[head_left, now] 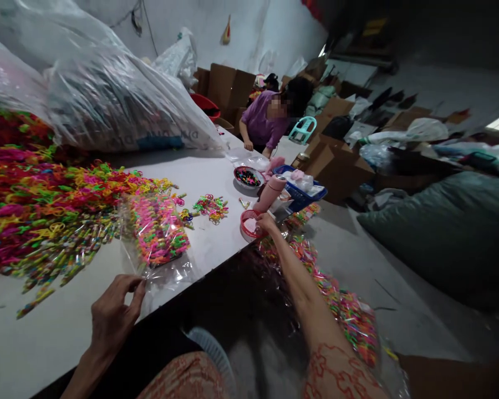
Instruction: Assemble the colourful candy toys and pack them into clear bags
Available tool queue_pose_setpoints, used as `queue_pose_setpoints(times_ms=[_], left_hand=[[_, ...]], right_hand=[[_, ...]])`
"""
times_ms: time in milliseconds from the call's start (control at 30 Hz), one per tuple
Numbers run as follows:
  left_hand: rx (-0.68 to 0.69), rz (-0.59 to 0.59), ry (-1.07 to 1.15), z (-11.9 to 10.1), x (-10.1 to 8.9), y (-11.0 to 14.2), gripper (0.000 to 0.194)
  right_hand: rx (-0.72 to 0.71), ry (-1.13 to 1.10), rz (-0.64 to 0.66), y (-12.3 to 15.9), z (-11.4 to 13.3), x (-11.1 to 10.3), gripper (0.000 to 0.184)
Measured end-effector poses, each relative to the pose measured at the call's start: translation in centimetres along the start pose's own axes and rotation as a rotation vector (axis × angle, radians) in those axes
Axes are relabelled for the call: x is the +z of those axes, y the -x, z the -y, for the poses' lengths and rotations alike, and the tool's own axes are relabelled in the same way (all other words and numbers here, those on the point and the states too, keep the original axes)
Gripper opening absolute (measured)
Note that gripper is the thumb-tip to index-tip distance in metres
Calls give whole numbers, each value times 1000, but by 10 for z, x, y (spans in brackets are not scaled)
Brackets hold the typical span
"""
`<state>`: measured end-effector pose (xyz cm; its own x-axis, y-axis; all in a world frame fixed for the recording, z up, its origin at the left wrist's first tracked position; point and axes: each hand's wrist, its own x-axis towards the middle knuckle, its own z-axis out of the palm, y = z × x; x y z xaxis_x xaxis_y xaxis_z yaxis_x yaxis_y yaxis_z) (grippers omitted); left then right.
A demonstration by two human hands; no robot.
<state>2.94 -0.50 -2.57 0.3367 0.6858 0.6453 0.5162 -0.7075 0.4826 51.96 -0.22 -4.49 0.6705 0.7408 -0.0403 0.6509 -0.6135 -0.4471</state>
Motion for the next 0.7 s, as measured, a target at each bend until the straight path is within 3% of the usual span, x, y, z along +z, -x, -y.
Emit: queue_pose_setpoints(times_ms=[100,267,500,700], left_hand=[[-7,-15,24,-1,0,-1,9],[10,-45,20,-5,6,-10,10],[-21,-84,19,-8,12,-13,12],[-34,-59,19,-6,14,-10,11]], right_hand=[[32,-8,26,-5,-9,-10,29],[37,-38,-106,-6,-22,-24,26],[15,-58,-193,-3,-19,-19,21],[55,-71,-241,3,-23,-19,29]])
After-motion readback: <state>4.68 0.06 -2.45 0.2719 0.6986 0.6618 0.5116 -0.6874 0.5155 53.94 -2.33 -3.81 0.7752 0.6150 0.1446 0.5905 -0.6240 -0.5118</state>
